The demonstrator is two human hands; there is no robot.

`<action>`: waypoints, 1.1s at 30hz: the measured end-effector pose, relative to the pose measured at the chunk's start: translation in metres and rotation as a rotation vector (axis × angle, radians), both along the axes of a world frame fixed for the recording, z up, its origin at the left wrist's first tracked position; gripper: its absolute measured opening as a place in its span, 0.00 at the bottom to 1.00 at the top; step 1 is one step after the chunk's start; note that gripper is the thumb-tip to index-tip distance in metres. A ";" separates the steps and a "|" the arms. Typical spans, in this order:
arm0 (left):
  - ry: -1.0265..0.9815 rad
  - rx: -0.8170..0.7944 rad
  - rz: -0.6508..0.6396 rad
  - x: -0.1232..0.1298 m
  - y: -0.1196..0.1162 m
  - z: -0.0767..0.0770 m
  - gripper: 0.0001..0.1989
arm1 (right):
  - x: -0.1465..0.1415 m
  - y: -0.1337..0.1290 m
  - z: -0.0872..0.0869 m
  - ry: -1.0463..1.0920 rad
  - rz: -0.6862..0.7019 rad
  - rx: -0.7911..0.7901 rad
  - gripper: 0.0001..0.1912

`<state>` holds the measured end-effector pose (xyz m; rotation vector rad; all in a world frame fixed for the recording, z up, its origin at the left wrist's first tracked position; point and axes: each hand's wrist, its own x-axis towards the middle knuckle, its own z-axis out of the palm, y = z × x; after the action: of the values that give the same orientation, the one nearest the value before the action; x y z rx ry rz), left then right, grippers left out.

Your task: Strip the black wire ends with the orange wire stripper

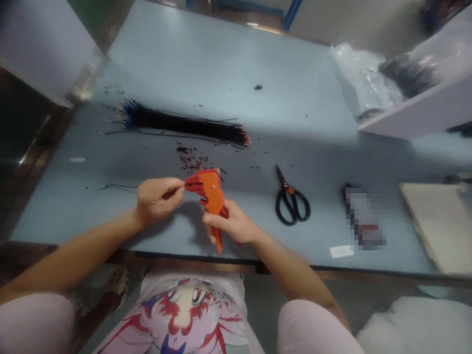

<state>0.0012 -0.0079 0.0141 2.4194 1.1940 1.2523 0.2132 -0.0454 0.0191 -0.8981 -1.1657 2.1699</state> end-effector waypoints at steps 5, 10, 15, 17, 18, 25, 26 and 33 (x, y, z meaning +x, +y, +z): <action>-0.015 0.002 -0.002 0.000 0.000 -0.002 0.06 | 0.000 0.000 0.000 -0.012 0.000 -0.009 0.14; -0.024 -0.003 -0.011 0.001 0.003 -0.006 0.05 | -0.004 -0.001 -0.008 -0.022 -0.079 -0.018 0.17; -0.035 -0.010 0.000 -0.001 0.009 -0.009 0.03 | -0.002 0.002 -0.011 0.044 -0.080 -0.062 0.15; -0.040 -0.013 0.010 -0.003 0.011 -0.009 0.03 | 0.003 0.006 -0.009 0.073 -0.153 -0.132 0.16; -0.042 -0.015 0.017 -0.004 0.012 -0.010 0.03 | 0.007 0.008 -0.007 0.083 -0.204 -0.164 0.17; -0.020 -0.057 0.057 -0.007 0.015 -0.015 0.03 | 0.017 0.017 -0.005 0.060 -0.285 -0.228 0.19; -0.001 -0.065 0.060 -0.007 0.015 -0.016 0.03 | 0.017 0.016 -0.005 0.030 -0.287 -0.233 0.19; 0.048 -0.093 0.087 -0.008 0.016 -0.015 0.06 | 0.019 0.011 -0.002 -0.204 -0.284 -0.100 0.24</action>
<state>-0.0068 0.0076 -0.0009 2.3672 1.3526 1.1397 0.2322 -0.0344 0.0166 -1.2711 -0.9577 1.9539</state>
